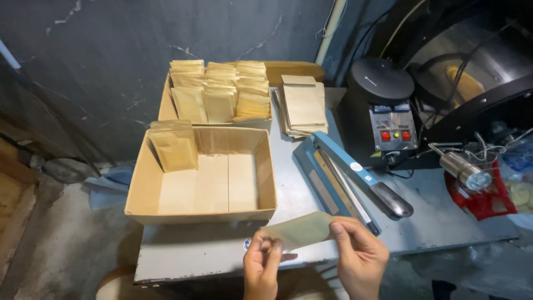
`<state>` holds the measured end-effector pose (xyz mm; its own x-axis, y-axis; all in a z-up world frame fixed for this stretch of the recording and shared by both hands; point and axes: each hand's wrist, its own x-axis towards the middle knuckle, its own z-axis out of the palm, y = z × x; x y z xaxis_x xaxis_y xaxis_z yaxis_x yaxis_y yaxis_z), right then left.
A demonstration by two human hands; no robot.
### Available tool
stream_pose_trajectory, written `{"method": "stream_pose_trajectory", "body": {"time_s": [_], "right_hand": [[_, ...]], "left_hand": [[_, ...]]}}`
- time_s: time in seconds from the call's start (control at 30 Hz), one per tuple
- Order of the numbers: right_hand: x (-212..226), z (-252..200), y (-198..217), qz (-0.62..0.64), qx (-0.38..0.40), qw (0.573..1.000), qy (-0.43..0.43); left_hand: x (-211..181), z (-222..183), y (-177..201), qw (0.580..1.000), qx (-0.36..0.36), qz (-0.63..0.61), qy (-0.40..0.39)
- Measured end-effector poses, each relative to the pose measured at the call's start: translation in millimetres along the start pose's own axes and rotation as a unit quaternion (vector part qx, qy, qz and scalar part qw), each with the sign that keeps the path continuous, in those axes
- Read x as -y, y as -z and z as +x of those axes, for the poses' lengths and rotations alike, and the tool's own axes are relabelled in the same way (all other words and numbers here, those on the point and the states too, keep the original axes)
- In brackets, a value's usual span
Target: The person repeatedly picks small beige pouches from a cardboard box, places each pouch into a handheld impulse heat sealer, and seals the top edge. After sealing, the pouch is placed back into the box. The cycle repeats for multiple pouches.
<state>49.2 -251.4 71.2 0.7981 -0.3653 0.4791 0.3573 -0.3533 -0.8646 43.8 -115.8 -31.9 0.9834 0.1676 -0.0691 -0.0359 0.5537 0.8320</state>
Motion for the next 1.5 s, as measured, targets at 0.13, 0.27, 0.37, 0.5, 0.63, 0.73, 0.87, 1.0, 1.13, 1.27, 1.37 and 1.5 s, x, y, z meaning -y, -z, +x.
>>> {"method": "stream_pose_trajectory", "body": {"time_s": [0.13, 0.27, 0.37, 0.5, 0.63, 0.73, 0.87, 1.0, 1.13, 1.27, 1.37, 1.5], "right_hand": [[21.3, 4.3, 10.2, -0.097, 0.000, 0.990, 0.101], [36.1, 2.6, 19.1, -0.148, 0.048, 0.977, 0.149], [42.2, 2.6, 23.2, -0.172, 0.102, 0.961, 0.189], [35.8, 0.8, 30.4, -0.194, 0.175, 0.943, 0.205], [36.6, -0.9, 27.7, -0.184, 0.172, 0.947, 0.198], [37.5, -2.8, 25.4, -0.162, 0.167, 0.959, 0.163], [34.7, -6.2, 26.6, -0.150, 0.158, 0.969, 0.116], [33.7, -8.0, 29.1, -0.133, 0.159, 0.971, 0.115], [35.8, -5.5, 31.6, -0.130, 0.164, 0.970, 0.123], [32.6, -5.5, 31.6, -0.117, 0.170, 0.972, 0.116], [31.8, -6.1, 30.5, -0.115, 0.168, 0.973, 0.109], [26.7, -6.3, 31.0, -0.114, 0.167, 0.973, 0.114]], "left_hand": [[-24.2, -2.6, -7.0, 0.993, 0.036, 0.070, -0.090], [-61.9, -3.9, -20.5, 0.925, 0.077, 0.276, -0.248], [-77.1, -0.4, -31.6, 0.883, 0.128, 0.309, -0.330], [-78.8, 6.5, -38.4, 0.901, 0.198, 0.241, -0.303], [-86.8, 6.1, -43.3, 0.906, 0.219, 0.226, -0.283], [-87.0, 5.3, -44.1, 0.913, 0.223, 0.223, -0.261], [-90.3, 6.0, -43.7, 0.927, 0.217, 0.205, -0.227], [-98.7, 8.1, -44.6, 0.921, 0.249, 0.210, -0.212], [-91.9, 12.4, -44.5, 0.919, 0.250, 0.215, -0.215], [-89.9, 14.7, -45.3, 0.917, 0.234, 0.226, -0.232], [-88.5, 14.4, -45.7, 0.914, 0.229, 0.234, -0.238], [-83.8, 15.4, -43.7, 0.916, 0.238, 0.230, -0.224]]}}
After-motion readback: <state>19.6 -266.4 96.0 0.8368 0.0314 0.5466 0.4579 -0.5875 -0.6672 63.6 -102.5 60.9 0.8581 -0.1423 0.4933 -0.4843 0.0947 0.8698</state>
